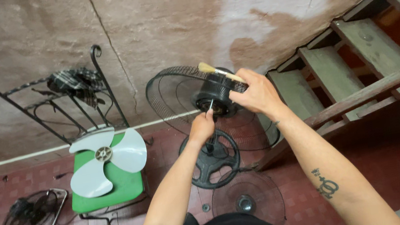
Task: The person cleans the motor housing of a standing fan with a brush, then installs the fan blades and secures them with a nut. Finally, the person attaches the front protective cage to complete the assembly.
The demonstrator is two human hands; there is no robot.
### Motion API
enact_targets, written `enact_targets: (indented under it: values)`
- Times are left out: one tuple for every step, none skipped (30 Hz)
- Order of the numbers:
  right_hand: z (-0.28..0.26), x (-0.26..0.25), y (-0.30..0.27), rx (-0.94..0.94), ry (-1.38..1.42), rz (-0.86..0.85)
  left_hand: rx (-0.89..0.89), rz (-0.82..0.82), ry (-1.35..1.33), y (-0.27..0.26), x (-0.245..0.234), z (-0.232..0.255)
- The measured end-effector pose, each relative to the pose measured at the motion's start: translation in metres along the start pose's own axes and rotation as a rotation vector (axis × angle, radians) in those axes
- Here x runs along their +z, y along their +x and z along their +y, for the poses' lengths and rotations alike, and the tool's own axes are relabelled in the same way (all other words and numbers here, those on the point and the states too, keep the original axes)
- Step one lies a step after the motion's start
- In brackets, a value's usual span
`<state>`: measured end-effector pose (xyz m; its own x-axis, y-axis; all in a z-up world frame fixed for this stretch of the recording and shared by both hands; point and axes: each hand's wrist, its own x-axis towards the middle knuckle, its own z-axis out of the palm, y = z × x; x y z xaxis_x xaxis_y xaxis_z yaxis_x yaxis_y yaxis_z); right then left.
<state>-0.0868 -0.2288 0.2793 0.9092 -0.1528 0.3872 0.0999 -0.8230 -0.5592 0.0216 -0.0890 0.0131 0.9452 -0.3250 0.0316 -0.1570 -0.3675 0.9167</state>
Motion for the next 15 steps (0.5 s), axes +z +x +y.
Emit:
enact_targets:
  values:
    - [-0.001,0.001,-0.001,0.002,0.001,0.002,-0.095,-0.042,-0.073,0.001,0.001,-0.002]
    - [-0.002,0.001,-0.003,0.003,0.001,0.004,-0.189,-0.084,-0.146,0.001,0.001,-0.002]
    - [-0.003,0.000,-0.003,0.009,0.002,0.005,-0.161,-0.069,-0.126,0.001,-0.001,0.000]
    - [-0.005,-0.001,-0.003,0.005,0.004,0.005,-0.133,-0.053,-0.105,0.001,-0.002,0.001]
    - [-0.006,0.000,-0.005,0.004,0.005,0.008,-0.102,-0.041,-0.083,0.000,-0.001,-0.002]
    - [-0.006,0.001,-0.006,0.002,0.007,0.011,-0.071,-0.030,-0.061,0.000,0.001,-0.006]
    - [-0.006,0.002,-0.006,0.003,-0.024,0.012,-0.043,-0.018,-0.040,0.000,0.003,-0.011]
    - [-0.005,0.003,-0.005,0.004,-0.055,0.012,-0.014,-0.006,-0.019,0.002,0.004,-0.016]
    - [-0.006,0.003,-0.005,0.008,-0.082,0.003,0.021,-0.023,-0.026,0.005,0.005,-0.017]
    - [-0.007,0.001,-0.007,0.019,-0.098,0.008,0.056,-0.040,-0.032,0.010,0.005,-0.012]
    - [-0.008,0.002,-0.007,0.017,-0.109,0.019,0.099,-0.045,-0.035,0.013,-0.002,-0.010]
    - [-0.010,0.003,-0.008,0.015,-0.120,0.030,-0.123,-0.244,-0.276,0.007,-0.013,-0.012]
    - [-0.015,0.000,-0.004,0.023,-0.096,0.039,-0.341,-0.447,-0.519,0.000,-0.028,-0.005]
    - [-0.021,-0.005,-0.002,0.031,-0.071,0.048,-0.558,-0.649,-0.764,-0.004,-0.044,0.004]
    - [-0.026,-0.004,-0.007,0.044,-0.043,0.047,-0.564,-0.656,-0.796,-0.015,-0.056,0.008]
